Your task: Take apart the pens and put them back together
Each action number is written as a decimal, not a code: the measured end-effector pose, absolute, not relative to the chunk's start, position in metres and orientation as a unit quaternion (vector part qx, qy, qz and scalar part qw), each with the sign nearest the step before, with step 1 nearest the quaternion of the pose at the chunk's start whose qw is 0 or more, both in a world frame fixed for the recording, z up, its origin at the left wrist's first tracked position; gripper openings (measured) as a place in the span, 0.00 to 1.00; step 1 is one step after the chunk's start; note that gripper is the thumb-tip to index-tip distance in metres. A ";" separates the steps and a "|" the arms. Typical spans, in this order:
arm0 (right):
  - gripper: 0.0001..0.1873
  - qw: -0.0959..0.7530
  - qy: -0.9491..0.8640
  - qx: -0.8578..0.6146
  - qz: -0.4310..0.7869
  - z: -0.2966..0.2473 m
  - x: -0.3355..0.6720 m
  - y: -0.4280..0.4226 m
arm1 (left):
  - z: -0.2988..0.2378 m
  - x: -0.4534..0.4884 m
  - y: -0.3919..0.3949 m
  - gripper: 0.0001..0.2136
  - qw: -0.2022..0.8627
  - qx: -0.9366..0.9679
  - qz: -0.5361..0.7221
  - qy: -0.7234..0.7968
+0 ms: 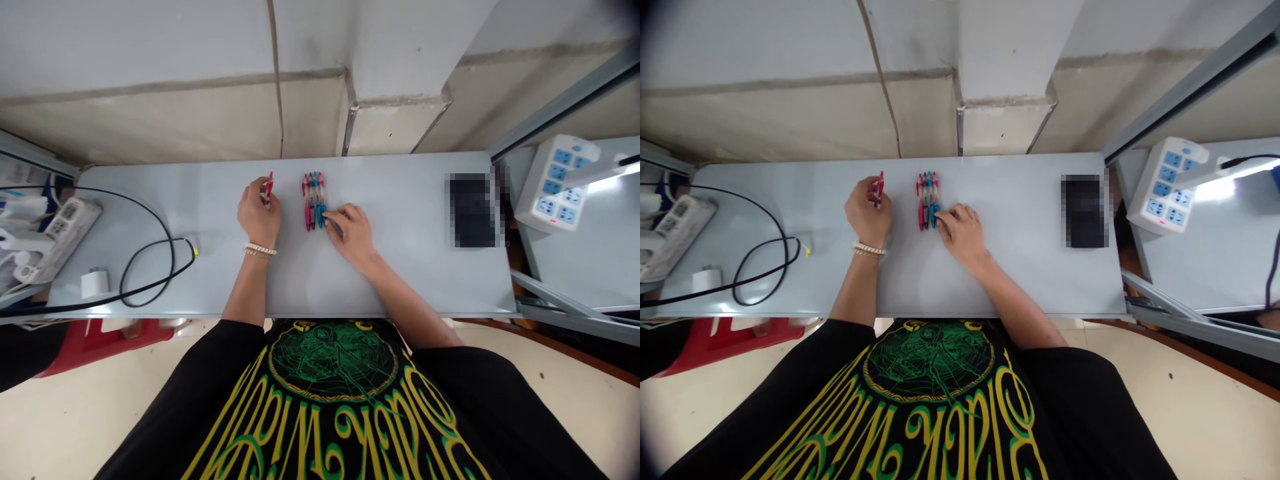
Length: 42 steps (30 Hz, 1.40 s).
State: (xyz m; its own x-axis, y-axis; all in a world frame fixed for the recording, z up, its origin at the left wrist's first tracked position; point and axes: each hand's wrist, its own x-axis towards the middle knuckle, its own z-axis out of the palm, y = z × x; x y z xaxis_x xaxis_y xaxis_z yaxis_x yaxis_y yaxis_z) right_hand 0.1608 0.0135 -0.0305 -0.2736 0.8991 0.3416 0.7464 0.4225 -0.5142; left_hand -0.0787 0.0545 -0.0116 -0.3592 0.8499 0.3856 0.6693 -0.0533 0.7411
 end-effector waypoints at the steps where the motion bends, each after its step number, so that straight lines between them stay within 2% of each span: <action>1: 0.16 0.287 -0.793 -0.522 0.128 -0.029 0.160 0.013 | -0.012 -0.079 0.053 0.20 0.098 0.558 0.449 0.691; 9: 0.10 0.239 -0.802 -0.531 0.133 -0.026 0.157 0.016 | -0.011 -0.081 0.053 0.20 0.052 0.542 0.396 0.739; 13: 0.09 0.261 -0.793 -0.529 0.155 -0.030 0.159 0.019 | -0.011 -0.077 0.053 0.17 0.025 0.555 0.394 0.732; 17: 0.09 0.335 -0.750 -0.538 0.190 -0.038 0.162 0.020 | -0.011 -0.063 0.050 0.14 0.028 0.598 0.433 0.674; 22: 0.16 0.460 -0.672 -0.519 0.260 -0.040 0.165 0.017 | -0.012 -0.039 0.045 0.04 0.165 0.594 0.548 0.566; 27: 0.20 0.500 -0.671 -0.453 0.308 -0.026 0.164 0.010 | -0.012 -0.029 0.045 0.24 0.452 0.491 0.595 0.448; 29: 0.20 0.504 -0.680 -0.417 0.331 -0.020 0.162 0.008 | -0.011 -0.030 0.045 0.27 0.527 0.446 0.592 0.415; 33: 0.23 0.502 -0.643 -0.412 0.406 -0.017 0.159 0.006 | -0.005 -0.032 0.043 0.24 0.571 0.419 0.585 0.395; 36: 0.30 0.490 -0.576 -0.400 0.518 -0.019 0.157 0.006 | 0.001 -0.029 0.039 0.23 0.573 0.412 0.592 0.388; 38: 0.31 0.483 -0.556 -0.394 0.551 -0.020 0.157 0.007 | 0.003 -0.025 0.037 0.22 0.564 0.401 0.603 0.397; 42: 0.24 0.521 -0.605 -0.416 0.436 -0.019 0.157 0.006 | 0.004 -0.016 0.033 0.23 0.545 0.365 0.621 0.429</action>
State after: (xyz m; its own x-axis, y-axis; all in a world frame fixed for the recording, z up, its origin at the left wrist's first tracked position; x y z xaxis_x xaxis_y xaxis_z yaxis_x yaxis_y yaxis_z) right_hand 0.1566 0.0059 -0.0187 -0.1111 0.9572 0.2671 0.0490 0.2737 -0.9606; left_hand -0.0156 0.0334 0.0038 -0.1391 0.9901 -0.0160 -0.3639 -0.0361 0.9307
